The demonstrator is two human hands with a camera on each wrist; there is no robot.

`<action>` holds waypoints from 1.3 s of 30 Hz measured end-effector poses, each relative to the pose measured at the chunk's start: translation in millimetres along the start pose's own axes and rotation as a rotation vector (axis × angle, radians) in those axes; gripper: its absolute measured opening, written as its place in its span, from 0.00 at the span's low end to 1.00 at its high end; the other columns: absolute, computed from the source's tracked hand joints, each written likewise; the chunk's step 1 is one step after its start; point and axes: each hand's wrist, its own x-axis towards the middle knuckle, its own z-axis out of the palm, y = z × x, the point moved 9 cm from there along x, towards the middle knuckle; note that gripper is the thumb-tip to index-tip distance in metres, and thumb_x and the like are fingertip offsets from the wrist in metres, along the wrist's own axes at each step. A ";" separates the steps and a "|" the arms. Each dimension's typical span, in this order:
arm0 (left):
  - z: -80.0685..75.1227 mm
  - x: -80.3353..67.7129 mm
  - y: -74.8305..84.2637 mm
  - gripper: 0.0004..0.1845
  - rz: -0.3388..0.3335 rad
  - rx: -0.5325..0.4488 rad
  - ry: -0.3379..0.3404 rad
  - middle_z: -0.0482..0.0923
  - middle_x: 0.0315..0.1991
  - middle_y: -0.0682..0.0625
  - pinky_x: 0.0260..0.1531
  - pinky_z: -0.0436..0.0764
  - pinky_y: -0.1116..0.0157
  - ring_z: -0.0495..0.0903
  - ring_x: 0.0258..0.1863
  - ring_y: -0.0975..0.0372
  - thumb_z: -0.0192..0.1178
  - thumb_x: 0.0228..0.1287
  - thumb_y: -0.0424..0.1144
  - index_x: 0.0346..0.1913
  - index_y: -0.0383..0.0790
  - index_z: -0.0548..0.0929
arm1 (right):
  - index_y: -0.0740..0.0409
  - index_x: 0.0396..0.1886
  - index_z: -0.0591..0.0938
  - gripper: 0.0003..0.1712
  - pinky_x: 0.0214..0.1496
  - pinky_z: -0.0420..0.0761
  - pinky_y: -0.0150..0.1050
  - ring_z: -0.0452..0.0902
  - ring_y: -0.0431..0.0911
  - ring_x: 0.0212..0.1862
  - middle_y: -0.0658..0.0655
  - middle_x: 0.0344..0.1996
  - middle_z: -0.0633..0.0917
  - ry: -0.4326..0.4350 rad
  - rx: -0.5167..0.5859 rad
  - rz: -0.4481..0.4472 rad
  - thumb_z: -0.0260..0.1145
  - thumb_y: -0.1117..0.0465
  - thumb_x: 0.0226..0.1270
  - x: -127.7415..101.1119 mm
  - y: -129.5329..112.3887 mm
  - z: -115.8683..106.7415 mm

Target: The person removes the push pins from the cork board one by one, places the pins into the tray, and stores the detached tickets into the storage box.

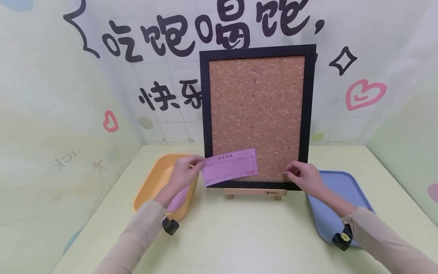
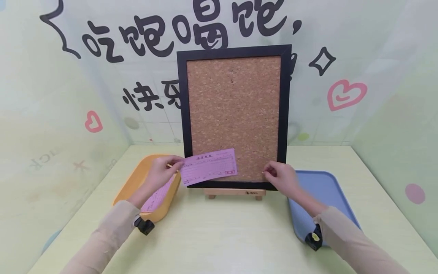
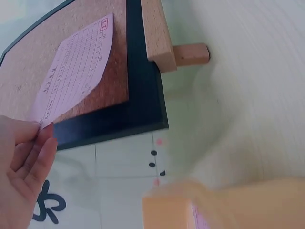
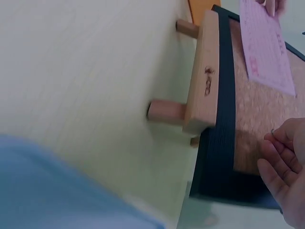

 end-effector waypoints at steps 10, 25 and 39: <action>-45.1 -24.0 -37.3 0.10 -0.132 -0.037 0.102 0.82 0.35 0.41 0.23 0.80 0.72 0.80 0.28 0.57 0.56 0.61 0.29 0.43 0.32 0.82 | 0.61 0.24 0.79 0.07 0.23 0.76 0.27 0.74 0.35 0.22 0.50 0.19 0.80 0.065 -0.048 -0.020 0.66 0.75 0.48 -24.4 21.1 -36.2; -103.8 -63.7 -75.5 0.08 -0.161 -0.010 0.242 0.82 0.32 0.39 0.22 0.80 0.74 0.76 0.25 0.75 0.57 0.59 0.27 0.40 0.27 0.81 | 0.61 0.27 0.80 0.05 0.23 0.75 0.29 0.71 0.30 0.24 0.51 0.22 0.81 -0.014 -0.086 0.082 0.65 0.73 0.51 -55.2 54.7 -55.5; -116.6 -93.5 -101.6 0.08 -0.298 0.009 0.332 0.80 0.32 0.34 0.21 0.79 0.75 0.75 0.23 0.76 0.56 0.58 0.25 0.39 0.23 0.81 | 0.59 0.25 0.80 0.07 0.23 0.73 0.28 0.70 0.29 0.25 0.48 0.23 0.80 -0.041 -0.060 0.083 0.66 0.74 0.49 -69.8 65.6 -50.7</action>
